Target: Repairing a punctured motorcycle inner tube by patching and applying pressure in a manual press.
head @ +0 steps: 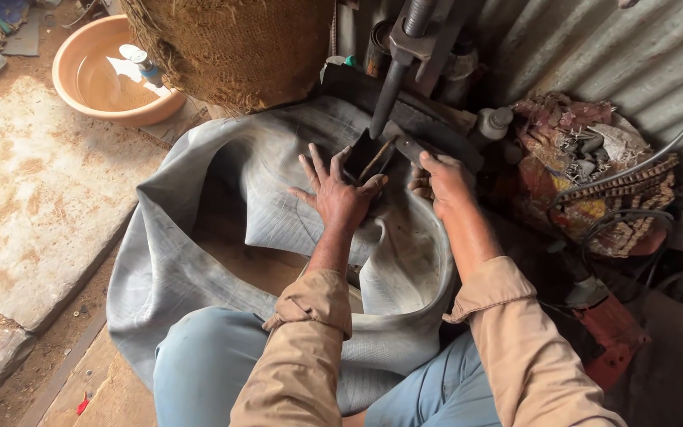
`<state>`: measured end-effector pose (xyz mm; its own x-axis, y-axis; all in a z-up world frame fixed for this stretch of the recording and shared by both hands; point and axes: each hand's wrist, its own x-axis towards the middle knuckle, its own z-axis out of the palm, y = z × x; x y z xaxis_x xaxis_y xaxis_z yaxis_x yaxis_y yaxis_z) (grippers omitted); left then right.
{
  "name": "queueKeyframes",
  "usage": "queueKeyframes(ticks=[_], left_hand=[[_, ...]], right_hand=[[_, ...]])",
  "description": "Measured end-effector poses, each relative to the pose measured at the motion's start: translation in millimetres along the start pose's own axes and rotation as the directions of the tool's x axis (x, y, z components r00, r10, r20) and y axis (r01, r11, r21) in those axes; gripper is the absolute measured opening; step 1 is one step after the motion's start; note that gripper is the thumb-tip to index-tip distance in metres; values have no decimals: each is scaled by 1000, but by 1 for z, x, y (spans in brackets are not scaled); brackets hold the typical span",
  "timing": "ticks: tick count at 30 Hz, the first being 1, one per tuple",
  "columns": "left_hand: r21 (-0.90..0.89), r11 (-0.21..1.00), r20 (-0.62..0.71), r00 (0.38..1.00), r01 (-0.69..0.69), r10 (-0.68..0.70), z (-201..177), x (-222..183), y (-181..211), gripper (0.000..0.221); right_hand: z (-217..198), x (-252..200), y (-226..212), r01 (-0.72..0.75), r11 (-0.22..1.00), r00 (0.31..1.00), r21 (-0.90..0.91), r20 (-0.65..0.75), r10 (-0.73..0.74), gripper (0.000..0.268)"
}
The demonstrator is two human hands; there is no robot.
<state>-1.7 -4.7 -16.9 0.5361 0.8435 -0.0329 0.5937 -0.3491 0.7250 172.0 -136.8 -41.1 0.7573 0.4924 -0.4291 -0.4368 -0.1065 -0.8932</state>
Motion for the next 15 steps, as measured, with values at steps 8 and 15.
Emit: queueKeyframes(ticks=[8,15], left_hand=[[17,1000,28,999,26,-27,1,3,1,93],[0,1000,17,999,27,-27,-2,2,3,92]], right_hand=[[-12,10,-17,-112,990,952,-80,275,130,25],[10,15,-34,-177,963,886,-202,395,245,24]])
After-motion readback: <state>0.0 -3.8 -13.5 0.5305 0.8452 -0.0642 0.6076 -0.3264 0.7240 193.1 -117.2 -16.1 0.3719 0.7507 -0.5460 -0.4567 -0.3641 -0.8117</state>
